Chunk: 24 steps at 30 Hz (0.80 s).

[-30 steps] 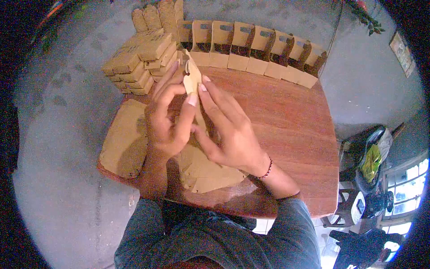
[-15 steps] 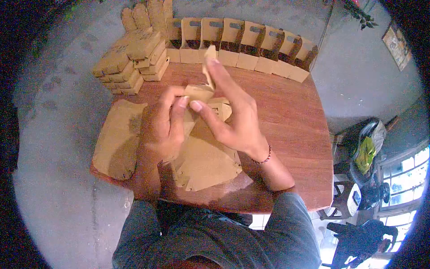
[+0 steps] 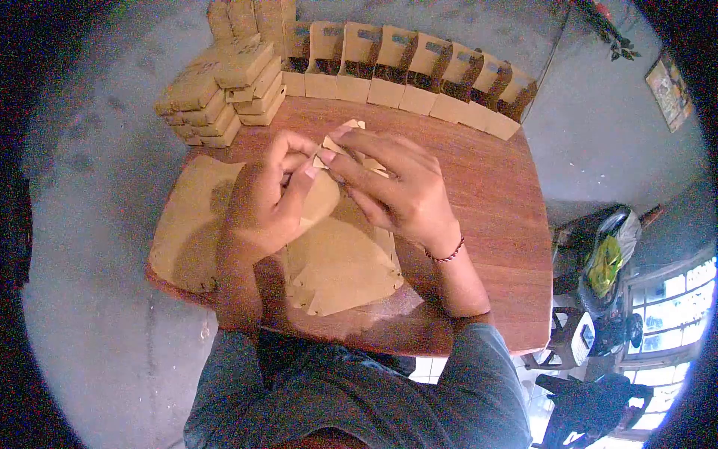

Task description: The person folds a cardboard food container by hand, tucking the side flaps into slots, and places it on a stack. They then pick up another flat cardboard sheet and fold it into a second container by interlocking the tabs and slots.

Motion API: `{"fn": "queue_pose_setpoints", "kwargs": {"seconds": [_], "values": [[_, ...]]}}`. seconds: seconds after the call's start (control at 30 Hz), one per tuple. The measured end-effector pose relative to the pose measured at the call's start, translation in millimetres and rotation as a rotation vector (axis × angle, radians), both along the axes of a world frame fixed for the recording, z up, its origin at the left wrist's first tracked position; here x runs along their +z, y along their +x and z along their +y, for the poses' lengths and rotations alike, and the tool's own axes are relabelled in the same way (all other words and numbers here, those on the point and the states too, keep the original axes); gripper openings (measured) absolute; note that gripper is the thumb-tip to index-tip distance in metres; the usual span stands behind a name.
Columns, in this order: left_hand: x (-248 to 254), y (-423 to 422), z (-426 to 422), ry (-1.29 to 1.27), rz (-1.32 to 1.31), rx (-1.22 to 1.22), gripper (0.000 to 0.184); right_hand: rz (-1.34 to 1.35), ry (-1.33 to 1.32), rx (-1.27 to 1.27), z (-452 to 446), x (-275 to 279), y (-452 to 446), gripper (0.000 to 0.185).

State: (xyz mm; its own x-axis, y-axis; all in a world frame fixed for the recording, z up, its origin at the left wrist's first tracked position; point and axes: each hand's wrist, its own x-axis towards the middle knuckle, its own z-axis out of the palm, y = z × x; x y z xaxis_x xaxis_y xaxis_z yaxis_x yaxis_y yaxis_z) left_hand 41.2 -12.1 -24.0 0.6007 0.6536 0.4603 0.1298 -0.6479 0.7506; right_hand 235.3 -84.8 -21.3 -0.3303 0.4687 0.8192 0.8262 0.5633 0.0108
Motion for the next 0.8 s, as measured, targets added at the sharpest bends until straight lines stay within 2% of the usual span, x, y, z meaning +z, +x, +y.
{"fn": "queue_pose_setpoints", "kwargs": {"seconds": [0.13, 0.2, 0.23, 0.3, 0.4, 0.5, 0.73, 0.8], "values": [[-1.1, -4.7, 5.7, -0.095, 0.073, -0.011, 0.017, -0.015, -0.013, 0.005, -2.1, 0.5, 0.1, 0.037], [-7.3, -2.5, 14.1, -0.22, 0.017, -0.165, 0.011, -0.015, -0.011, 0.01, -2.8, 1.0, 0.2, 0.03], [-4.8, -4.4, 13.8, -0.222, 0.014, -0.162, 0.011, -0.017, -0.014, 0.013, -3.0, 1.3, 0.6, 0.03], [5.0, -8.5, 12.5, -0.312, 0.2, -0.199, 0.013, -0.023, -0.008, 0.043, -3.1, 2.2, 2.5, 0.024], [4.2, -7.0, 16.6, -0.365, 0.202, -0.29, 0.015, -0.035, -0.117, 0.066, -11.1, 11.2, 3.4, 0.022], [-8.6, -1.7, 18.3, -0.324, 0.189, -0.316, 0.016, -0.057, -0.144, 0.079, -17.8, 21.1, 1.4, 0.022], [-0.5, 1.8, 7.6, -0.178, 0.268, -0.267, 0.016, -0.057, -0.206, 0.089, -22.7, 19.0, 4.7, 0.021], [-1.6, 3.1, 6.3, -0.121, 0.214, -0.252, 0.016, -0.022, -0.309, 0.086, -26.0, 18.3, 5.7, 0.021]]}}
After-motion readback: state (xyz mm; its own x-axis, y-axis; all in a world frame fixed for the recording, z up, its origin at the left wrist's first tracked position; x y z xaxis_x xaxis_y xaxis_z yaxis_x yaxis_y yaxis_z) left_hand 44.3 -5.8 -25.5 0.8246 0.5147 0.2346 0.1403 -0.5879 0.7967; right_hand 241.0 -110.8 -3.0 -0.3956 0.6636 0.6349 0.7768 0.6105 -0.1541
